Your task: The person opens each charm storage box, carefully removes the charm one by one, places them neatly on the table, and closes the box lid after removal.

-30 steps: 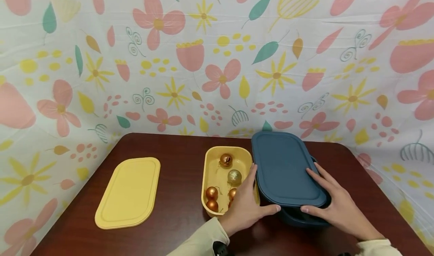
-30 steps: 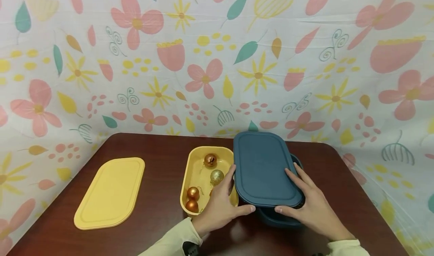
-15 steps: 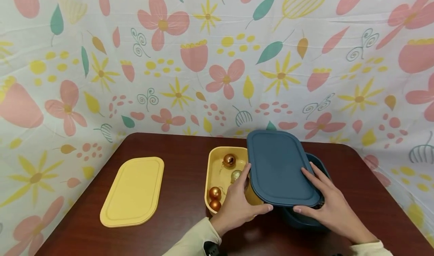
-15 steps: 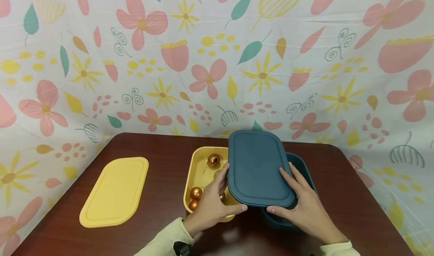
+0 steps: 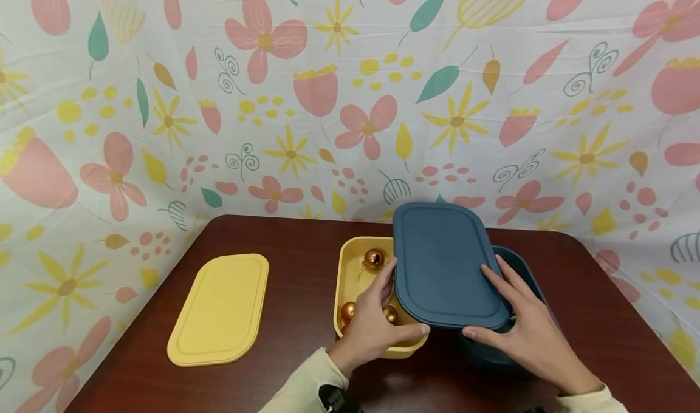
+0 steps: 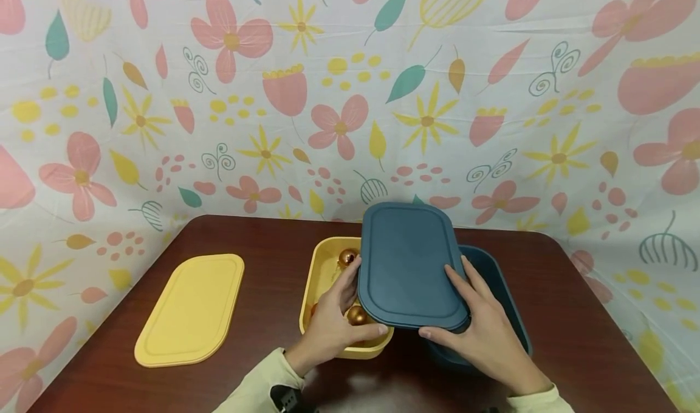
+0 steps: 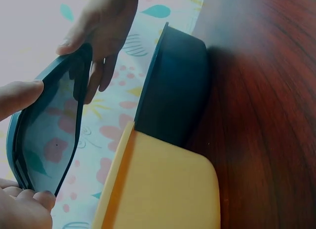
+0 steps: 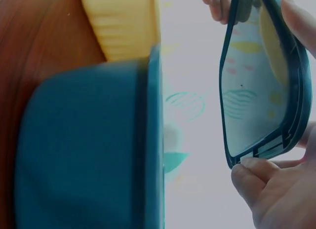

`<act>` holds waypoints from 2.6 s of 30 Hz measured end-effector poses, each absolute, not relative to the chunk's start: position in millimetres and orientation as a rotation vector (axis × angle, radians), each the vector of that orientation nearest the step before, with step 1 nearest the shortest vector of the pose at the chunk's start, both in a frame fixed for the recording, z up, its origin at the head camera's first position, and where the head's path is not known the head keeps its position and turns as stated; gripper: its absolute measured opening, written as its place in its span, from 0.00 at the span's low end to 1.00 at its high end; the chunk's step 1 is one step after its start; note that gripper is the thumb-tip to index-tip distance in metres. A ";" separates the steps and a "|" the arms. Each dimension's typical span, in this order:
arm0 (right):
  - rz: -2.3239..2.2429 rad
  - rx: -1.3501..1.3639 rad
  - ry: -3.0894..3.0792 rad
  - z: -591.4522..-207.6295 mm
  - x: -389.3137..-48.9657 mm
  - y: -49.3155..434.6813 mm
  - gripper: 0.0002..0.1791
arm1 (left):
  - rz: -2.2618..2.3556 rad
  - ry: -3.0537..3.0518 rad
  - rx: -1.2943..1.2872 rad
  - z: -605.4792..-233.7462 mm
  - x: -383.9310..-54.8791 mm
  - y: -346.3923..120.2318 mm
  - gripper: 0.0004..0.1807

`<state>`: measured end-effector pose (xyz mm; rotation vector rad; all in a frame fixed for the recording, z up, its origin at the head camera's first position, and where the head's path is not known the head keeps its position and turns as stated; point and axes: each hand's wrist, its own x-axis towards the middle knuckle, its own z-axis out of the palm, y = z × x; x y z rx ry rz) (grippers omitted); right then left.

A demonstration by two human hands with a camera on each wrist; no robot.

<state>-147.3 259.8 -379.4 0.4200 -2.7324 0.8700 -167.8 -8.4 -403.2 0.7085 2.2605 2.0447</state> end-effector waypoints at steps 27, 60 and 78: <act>1.012 0.441 -2.632 -366.3 -157.1 222.0 0.66 | 2.191 2.185 0.736 -395.2 -174.3 -41.6 0.60; 1.026 0.504 -2.578 -369.2 -165.2 169.6 0.67 | 2.181 2.180 0.655 -400.8 -172.8 -94.4 0.58; 1.099 0.548 -2.617 -371.4 -167.1 141.4 0.66 | 2.174 2.246 0.644 -400.4 -166.5 -124.7 0.58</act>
